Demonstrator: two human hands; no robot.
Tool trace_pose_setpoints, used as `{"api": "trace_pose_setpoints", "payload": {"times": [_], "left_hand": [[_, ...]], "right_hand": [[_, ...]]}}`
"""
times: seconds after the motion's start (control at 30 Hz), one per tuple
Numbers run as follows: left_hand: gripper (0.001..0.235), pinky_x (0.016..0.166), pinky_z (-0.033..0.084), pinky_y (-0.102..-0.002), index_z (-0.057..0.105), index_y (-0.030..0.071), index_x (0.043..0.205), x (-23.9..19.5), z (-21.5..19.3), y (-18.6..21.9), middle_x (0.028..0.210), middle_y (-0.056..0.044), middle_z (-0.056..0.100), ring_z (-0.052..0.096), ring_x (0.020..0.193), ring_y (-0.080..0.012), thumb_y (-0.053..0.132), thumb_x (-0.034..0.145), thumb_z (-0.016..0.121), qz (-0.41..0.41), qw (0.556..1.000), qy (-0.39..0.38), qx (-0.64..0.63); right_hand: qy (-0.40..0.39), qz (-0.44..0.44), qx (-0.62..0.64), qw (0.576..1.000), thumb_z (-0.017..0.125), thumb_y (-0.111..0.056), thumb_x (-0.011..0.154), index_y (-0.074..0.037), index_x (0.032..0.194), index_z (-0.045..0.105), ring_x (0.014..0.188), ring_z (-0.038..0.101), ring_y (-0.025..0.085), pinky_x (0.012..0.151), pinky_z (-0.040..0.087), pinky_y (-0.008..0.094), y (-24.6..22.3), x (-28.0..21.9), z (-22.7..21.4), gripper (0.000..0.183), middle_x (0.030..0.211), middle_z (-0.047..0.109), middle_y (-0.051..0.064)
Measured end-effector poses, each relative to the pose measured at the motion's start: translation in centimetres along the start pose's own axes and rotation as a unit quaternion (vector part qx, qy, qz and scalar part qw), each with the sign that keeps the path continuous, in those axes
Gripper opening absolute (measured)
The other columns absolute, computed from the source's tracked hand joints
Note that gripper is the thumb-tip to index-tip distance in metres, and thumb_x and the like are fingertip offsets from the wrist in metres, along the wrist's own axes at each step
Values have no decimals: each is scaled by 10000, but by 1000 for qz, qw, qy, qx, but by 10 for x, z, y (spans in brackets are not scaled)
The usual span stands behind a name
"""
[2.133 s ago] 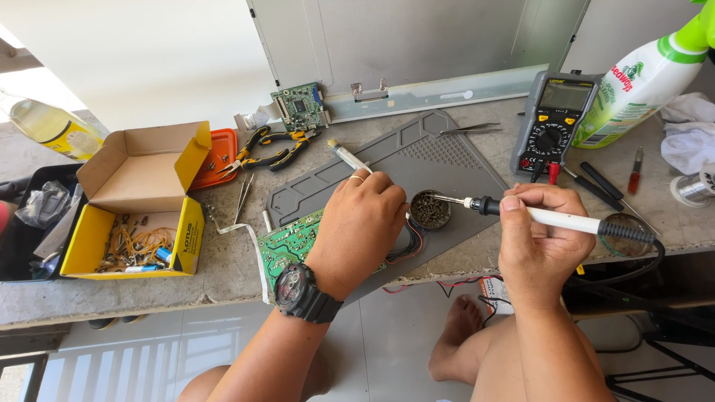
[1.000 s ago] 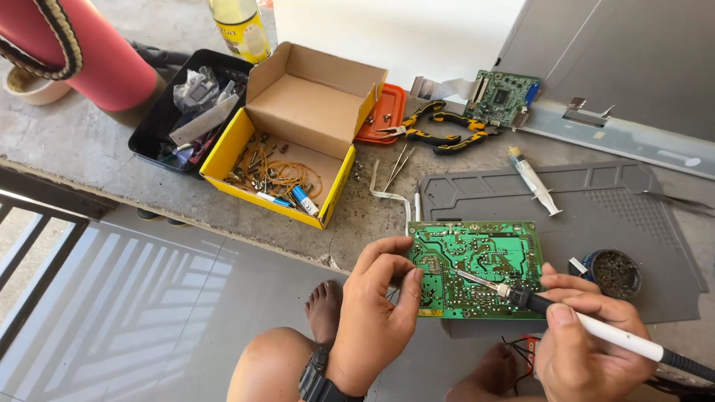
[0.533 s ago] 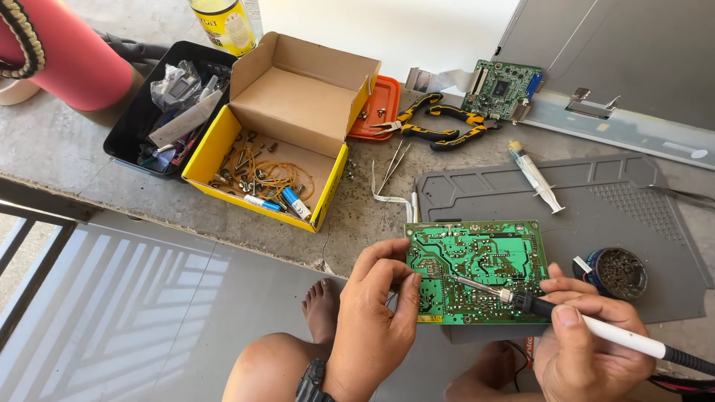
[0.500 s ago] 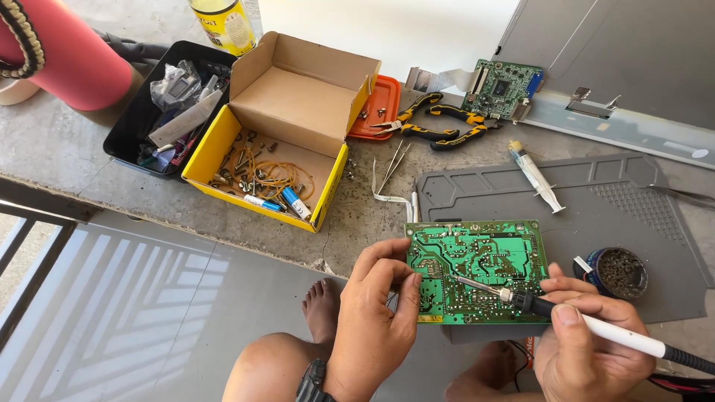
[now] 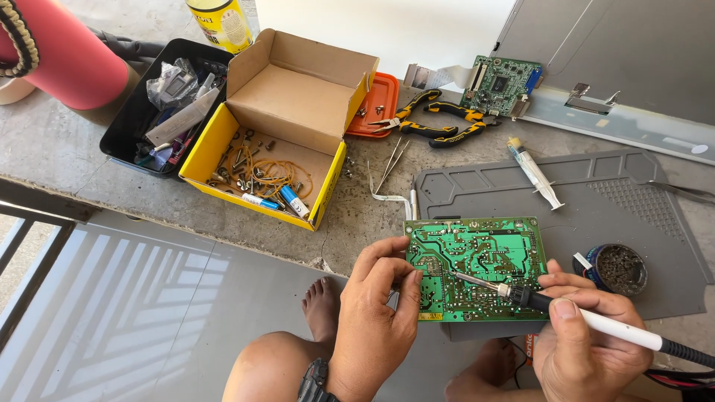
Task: The person solders a green circuit board using a soldering iron and solder wire. They repeatedly apply solder to various points on the board while holding it with their left hand.
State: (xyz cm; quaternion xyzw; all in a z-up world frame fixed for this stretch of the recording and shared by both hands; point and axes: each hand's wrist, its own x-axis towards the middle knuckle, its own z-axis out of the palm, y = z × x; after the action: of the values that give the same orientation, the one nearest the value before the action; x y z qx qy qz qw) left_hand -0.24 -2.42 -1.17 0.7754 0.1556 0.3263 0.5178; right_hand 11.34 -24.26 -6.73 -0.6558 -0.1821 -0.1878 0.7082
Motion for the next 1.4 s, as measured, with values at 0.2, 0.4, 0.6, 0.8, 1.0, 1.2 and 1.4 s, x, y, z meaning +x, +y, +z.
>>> {"api": "trace_pose_setpoints", "payload": {"times": [0.2, 0.4, 0.6, 0.8, 1.0, 1.2, 1.4], "left_hand": [[76, 989, 631, -391, 689, 72, 1010, -1, 0, -2, 1375, -177, 751, 793, 1249, -298, 72, 1078, 721, 4, 1000, -4, 13], [80, 949, 629, -377, 697, 79, 1004, 0, -1, -1, 1370, -163, 757, 793, 1258, -283, 78, 1081, 717, -8, 1000, -12, 20], [81, 913, 626, -380, 697, 85, 1012, 0, -2, -1, 1391, -158, 749, 807, 1218, -277, 98, 1090, 716, -14, 999, -20, 23], [80, 933, 620, -383, 697, 81, 1015, 0, -2, -1, 1403, -167, 742, 793, 1246, -282, 90, 1094, 710, -11, 999, -27, 20], [83, 996, 625, -402, 695, 79, 1016, -1, -2, -2, 1406, -167, 741, 786, 1284, -298, 95, 1095, 714, -7, 999, -26, 19], [87, 968, 626, -401, 697, 92, 1014, -1, -2, -2, 1410, -154, 747, 790, 1285, -289, 112, 1096, 713, -13, 999, -30, 30], [85, 986, 629, -406, 696, 85, 1016, -1, -2, -2, 1396, -160, 742, 784, 1301, -293, 103, 1098, 709, -10, 999, -28, 26]], "right_hand": [[-5, 5, -2, 1000, 711, -113, 1068, -38, 1101, 612, 1029, 775, 338, 1359, 736, 591, -2, 0, 1, 129, 958, 670, 193], [-14, 6, -10, 1000, 701, -108, 1086, -31, 1097, 605, 1044, 770, 351, 1375, 724, 611, -4, 0, 2, 124, 954, 664, 192], [-13, 3, -12, 1000, 713, -124, 1092, -47, 1106, 609, 1041, 774, 344, 1366, 725, 603, -3, 0, 2, 130, 956, 668, 178], [-21, -2, -23, 1000, 695, -119, 1112, -23, 1120, 604, 1064, 780, 366, 1379, 721, 626, -6, 1, 3, 133, 975, 670, 198], [-23, 2, -24, 999, 706, -122, 1122, -33, 1124, 616, 1071, 789, 352, 1379, 728, 615, -7, 1, 2, 127, 987, 685, 178], [-23, 6, -20, 1000, 698, -112, 1111, -10, 1107, 624, 1078, 788, 353, 1372, 726, 589, -7, 1, 2, 126, 1010, 699, 200], [-27, 13, -17, 999, 702, -124, 1113, -27, 1108, 629, 1082, 789, 331, 1395, 718, 587, -7, 1, 1, 121, 1011, 702, 179]]}}
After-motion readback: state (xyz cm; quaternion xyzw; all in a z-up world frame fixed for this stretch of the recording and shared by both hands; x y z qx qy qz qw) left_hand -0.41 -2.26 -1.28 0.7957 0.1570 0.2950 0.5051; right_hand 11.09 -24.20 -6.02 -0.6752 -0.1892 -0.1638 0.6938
